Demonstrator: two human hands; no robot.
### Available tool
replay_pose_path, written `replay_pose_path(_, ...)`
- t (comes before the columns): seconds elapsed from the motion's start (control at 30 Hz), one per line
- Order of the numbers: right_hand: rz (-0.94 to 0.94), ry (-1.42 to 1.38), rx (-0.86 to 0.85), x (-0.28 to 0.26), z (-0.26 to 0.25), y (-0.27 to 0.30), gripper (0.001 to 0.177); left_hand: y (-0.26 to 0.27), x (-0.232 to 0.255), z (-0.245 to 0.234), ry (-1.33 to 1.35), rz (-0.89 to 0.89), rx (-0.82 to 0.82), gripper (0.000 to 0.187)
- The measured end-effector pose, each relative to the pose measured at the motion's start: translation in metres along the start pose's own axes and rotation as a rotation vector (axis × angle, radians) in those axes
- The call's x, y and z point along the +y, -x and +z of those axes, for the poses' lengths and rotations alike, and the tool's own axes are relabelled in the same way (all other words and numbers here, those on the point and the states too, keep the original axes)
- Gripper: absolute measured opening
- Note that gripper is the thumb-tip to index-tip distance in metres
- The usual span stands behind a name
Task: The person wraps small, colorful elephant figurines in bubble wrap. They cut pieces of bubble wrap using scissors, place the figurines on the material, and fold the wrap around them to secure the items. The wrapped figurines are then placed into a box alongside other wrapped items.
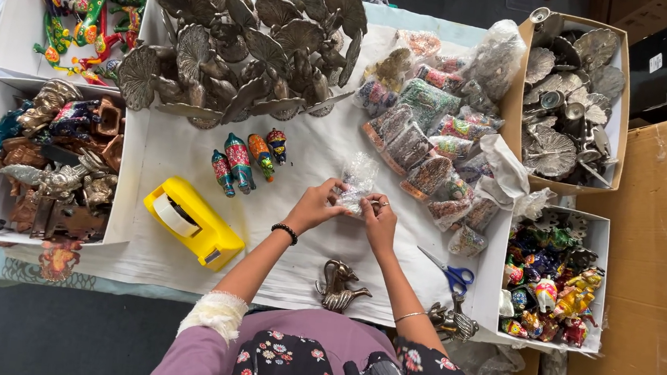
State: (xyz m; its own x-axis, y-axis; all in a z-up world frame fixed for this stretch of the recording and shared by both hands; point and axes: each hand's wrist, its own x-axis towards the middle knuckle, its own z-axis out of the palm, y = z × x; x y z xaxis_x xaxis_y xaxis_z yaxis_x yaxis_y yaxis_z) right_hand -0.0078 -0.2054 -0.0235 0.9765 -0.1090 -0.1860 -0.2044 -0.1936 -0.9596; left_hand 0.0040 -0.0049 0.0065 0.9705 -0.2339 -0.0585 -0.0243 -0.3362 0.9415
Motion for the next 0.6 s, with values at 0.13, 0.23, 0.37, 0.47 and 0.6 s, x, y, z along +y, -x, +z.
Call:
replay_pose_path(0.13,-0.002,0.02,-0.007,0.0,-0.001,-0.004,0.02,-0.002,0.01,0.001,0.044,-0.097,0.052,0.062)
replay_pose_path(0.23,0.0,0.061,-0.027,0.004,-0.004,-0.003,0.021,-0.006,-0.011,0.015,-0.057,-0.156,0.206,0.079)
replay_pose_path(0.37,0.021,0.195,-0.1,0.004,-0.012,-0.005,0.028,-0.018,-0.058,0.035,-0.128,-0.089,0.235,0.081)
replay_pose_path(0.47,0.052,0.248,-0.139,0.0,-0.019,-0.004,0.043,-0.011,-0.024,0.022,-0.009,-0.224,0.045,0.083)
replay_pose_path(0.6,0.127,0.303,-0.224,-0.012,-0.032,-0.004,0.068,0.002,-0.01,0.019,-0.05,-0.103,0.044,0.075)
